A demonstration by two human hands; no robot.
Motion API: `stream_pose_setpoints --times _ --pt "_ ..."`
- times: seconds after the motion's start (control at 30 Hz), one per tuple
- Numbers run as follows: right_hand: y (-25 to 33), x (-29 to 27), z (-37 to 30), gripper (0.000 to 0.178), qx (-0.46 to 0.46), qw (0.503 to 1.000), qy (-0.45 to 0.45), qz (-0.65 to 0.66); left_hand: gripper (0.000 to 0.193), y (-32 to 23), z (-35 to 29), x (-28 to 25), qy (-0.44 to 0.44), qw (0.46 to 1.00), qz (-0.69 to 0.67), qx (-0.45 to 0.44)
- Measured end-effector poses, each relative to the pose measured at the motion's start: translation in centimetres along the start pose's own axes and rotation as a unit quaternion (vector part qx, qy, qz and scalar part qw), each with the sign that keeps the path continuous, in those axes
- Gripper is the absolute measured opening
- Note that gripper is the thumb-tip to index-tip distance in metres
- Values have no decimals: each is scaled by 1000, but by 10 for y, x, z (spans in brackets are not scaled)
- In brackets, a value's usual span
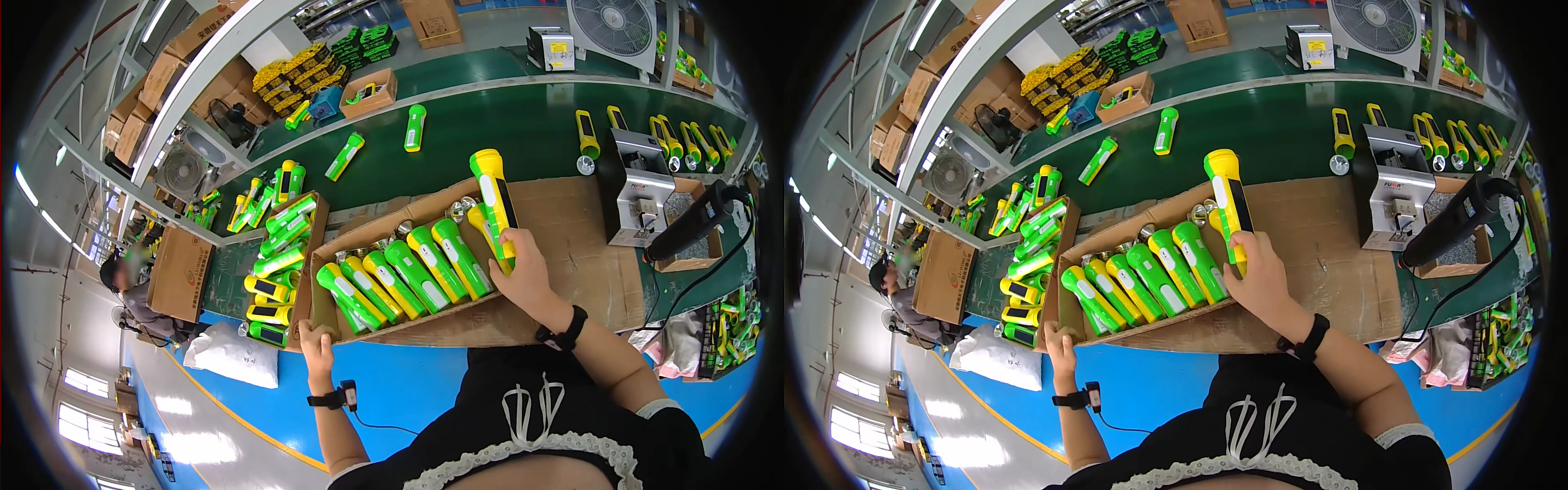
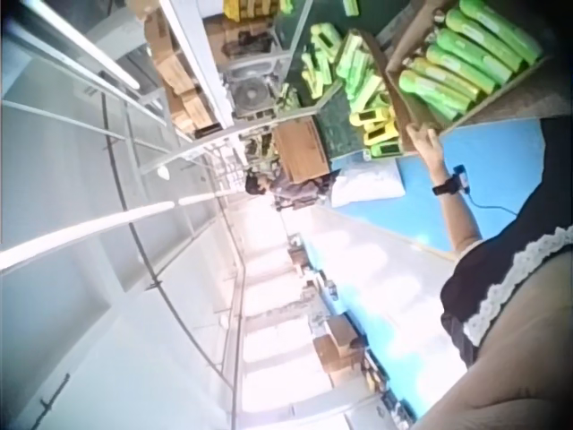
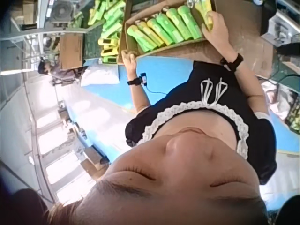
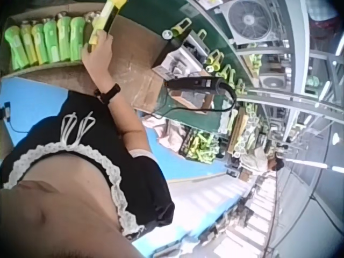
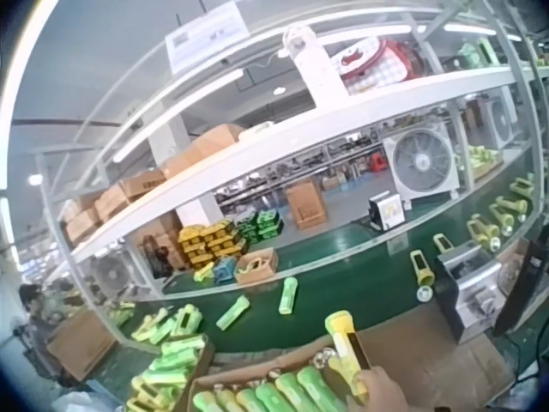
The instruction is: Assembling components of plastic flashlights using an electric screwdriver.
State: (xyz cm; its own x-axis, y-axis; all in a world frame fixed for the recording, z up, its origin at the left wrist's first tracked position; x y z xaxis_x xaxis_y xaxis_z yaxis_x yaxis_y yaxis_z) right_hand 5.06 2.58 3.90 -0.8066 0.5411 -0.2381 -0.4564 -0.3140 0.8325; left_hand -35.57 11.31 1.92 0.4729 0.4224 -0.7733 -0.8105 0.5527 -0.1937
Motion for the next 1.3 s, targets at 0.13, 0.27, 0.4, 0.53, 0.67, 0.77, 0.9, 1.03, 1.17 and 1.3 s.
stream_pose_setpoints --times 0.13,0.27,0.4,0.53,0.67,0.77,0.9,1.03,1.17,1.3 --pt "-22 1 35 37 -64 997 4 51 55 -35 -46 -19 54 994 -2 -92" --pt "-34 -12 59 28 -90 992 24 88 45 -86 -82 -33 -7 988 151 34" --pt "-5 -41 43 26 -88 996 17 14 41 -134 -88 -34 19 992 102 65" --pt "12 -58 0 26 -33 996 26 -81 45 -177 -97 -21 46 994 100 5" --pt "9 -80 -51 26 80 975 64 -195 38 -206 -91 -12 74 983 147 -79" --pt "2 -90 -70 26 78 965 81 -235 34 -220 -84 -4 85 970 182 -137" --pt "-5 -98 -85 29 58 965 84 -242 35 -227 -79 -2 59 943 229 -234" --pt "-10 -97 -91 35 71 976 134 -158 34 -221 -63 8 21 933 238 -268" --pt "-12 -102 -90 42 47 974 142 -169 32 -218 -29 6 55 921 263 -281" --pt "-19 -110 -84 53 88 980 141 -110 41 -212 47 -19 270 935 194 -124"
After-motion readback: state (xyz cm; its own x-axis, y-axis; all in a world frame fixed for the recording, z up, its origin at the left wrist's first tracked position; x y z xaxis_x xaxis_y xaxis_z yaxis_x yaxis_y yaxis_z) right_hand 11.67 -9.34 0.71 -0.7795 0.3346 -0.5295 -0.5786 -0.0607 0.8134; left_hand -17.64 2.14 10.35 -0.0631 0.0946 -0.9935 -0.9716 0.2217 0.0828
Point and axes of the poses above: each hand's wrist, its own z-axis towards the middle knuckle, its own x-axis out of the palm, y = z × x, the point moved 1 cm from there along z, towards the middle knuckle, and after that the axes turned 14 degrees about z, right-handed, at the moved point
